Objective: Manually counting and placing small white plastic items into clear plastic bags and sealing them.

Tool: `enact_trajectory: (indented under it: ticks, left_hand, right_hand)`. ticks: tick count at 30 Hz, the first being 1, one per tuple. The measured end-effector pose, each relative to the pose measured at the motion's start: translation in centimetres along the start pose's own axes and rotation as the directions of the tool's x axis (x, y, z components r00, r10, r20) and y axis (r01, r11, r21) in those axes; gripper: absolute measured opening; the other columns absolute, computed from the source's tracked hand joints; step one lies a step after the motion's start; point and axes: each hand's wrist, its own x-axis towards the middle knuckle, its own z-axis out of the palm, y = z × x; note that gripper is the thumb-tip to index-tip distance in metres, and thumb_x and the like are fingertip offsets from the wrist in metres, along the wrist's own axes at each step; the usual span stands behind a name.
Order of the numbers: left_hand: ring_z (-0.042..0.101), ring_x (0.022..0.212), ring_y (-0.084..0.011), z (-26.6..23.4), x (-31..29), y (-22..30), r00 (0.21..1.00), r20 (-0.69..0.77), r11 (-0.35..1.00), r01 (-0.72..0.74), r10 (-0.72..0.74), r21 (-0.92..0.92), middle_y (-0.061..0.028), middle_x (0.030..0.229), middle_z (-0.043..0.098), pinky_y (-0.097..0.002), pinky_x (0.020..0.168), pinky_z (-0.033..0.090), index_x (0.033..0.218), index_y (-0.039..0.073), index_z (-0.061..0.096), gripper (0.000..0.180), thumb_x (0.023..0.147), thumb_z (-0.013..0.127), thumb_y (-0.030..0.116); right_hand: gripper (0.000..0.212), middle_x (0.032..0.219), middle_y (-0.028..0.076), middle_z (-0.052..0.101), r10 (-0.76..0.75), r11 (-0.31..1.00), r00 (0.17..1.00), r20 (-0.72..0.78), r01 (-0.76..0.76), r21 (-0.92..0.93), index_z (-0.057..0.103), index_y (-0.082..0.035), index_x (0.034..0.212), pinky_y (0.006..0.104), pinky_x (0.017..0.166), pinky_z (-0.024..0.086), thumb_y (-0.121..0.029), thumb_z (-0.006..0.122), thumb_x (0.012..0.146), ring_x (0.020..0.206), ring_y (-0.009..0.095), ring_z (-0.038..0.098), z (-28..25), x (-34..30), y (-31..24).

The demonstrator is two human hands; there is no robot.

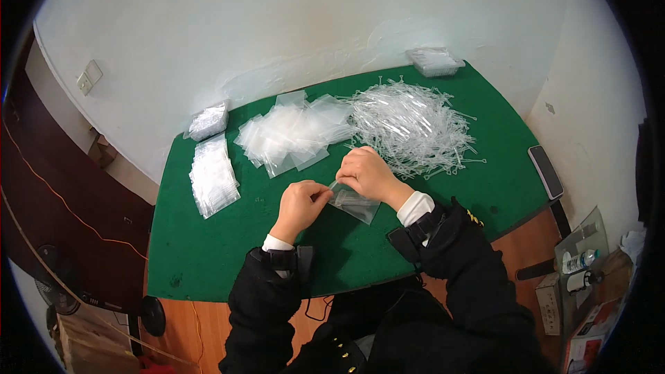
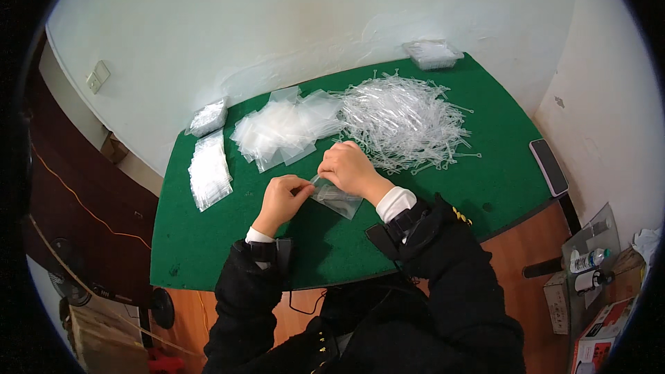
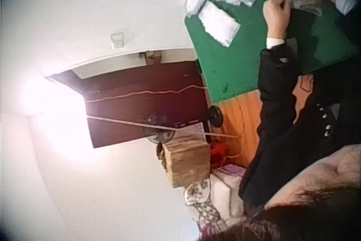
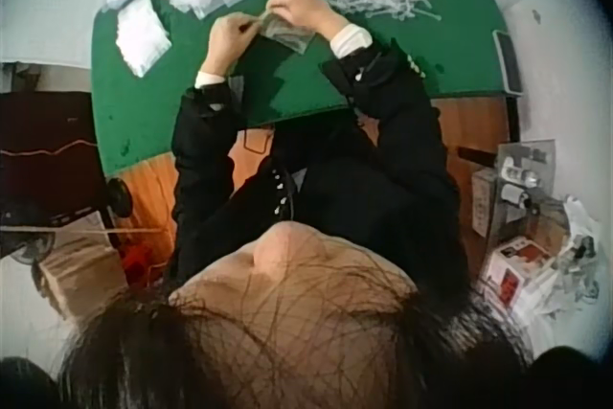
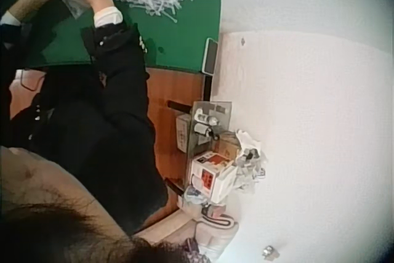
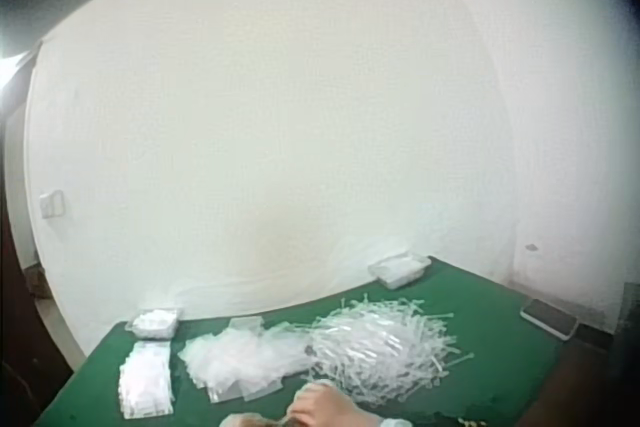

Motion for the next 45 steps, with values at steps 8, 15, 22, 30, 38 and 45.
enact_trajectory:
  ticks: [8,15,22,30,38,45]
  left_hand:
    - [0.056,0.052,-0.0151,0.1,-0.1,-0.5,0.979,0.112,0.956,0.194,-0.173,-0.219,-0.0103,0.061,0.060,-0.0274,0.051,0.043,0.074,0.000,0.066,0.016,0.074,0.066,0.016]
    - [0.049,0.051,-0.0077,-0.3,-0.3,-0.5,0.953,0.213,0.946,0.257,-0.215,-0.195,-0.0054,0.058,0.058,-0.0243,0.048,0.039,0.076,-0.003,0.064,0.020,0.076,0.065,0.016]
    - [0.051,0.049,-0.0186,-0.3,-0.2,0.4,0.986,0.153,0.993,0.085,-0.072,-0.084,-0.0099,0.059,0.054,-0.0297,0.048,0.039,0.073,-0.001,0.063,0.017,0.074,0.065,0.016]
    - [0.055,0.057,-0.0289,0.0,0.0,1.0,1.000,0.002,0.999,-0.031,0.031,-0.021,-0.0108,0.061,0.056,-0.0378,0.050,0.042,0.073,0.004,0.065,0.014,0.073,0.064,0.018]
    - [0.054,0.053,-0.0278,0.1,-0.1,0.4,1.000,0.030,1.000,0.007,-0.006,-0.028,-0.0134,0.062,0.056,-0.0346,0.049,0.040,0.073,-0.001,0.063,0.016,0.074,0.064,0.015]
    - [0.054,0.053,-0.0279,0.2,-0.2,0.1,1.000,0.028,0.999,0.014,-0.013,-0.045,-0.0138,0.062,0.057,-0.0342,0.049,0.040,0.072,-0.001,0.063,0.017,0.075,0.064,0.015]
  right_hand:
    - [0.007,0.071,0.000,0.057,0.105,0.991,0.994,0.020,-0.106,0.080,0.064,-0.011,0.070,0.0340,0.074,0.039,-0.018,0.064,0.072,0.076,0.020,0.054,-0.5,-0.3,0.7]
    - [0.011,0.070,0.005,0.058,0.240,0.934,0.970,0.032,-0.240,0.266,0.063,-0.005,0.072,0.0336,0.067,0.043,-0.015,0.064,0.073,0.071,0.023,0.055,-0.2,-0.1,0.6]
    - [0.013,0.070,0.009,0.058,0.237,0.890,0.966,0.107,-0.260,0.374,0.063,-0.003,0.071,0.0347,0.063,0.043,-0.016,0.063,0.072,0.070,0.026,0.055,0.2,0.1,-1.1]
    - [0.012,0.071,0.009,0.058,0.225,0.878,0.970,0.092,-0.243,0.413,0.064,-0.003,0.073,0.0337,0.061,0.043,-0.016,0.063,0.072,0.068,0.026,0.055,0.4,0.2,-1.7]
    - [0.013,0.072,0.010,0.059,0.297,0.869,0.952,0.078,-0.303,0.391,0.064,-0.003,0.074,0.0338,0.061,0.044,-0.016,0.064,0.072,0.067,0.026,0.056,0.7,0.1,-1.4]
    - [0.015,0.071,0.011,0.059,0.344,0.854,0.938,0.049,-0.335,0.398,0.063,-0.002,0.074,0.0336,0.061,0.044,-0.017,0.064,0.073,0.067,0.025,0.056,0.9,-0.1,-0.7]
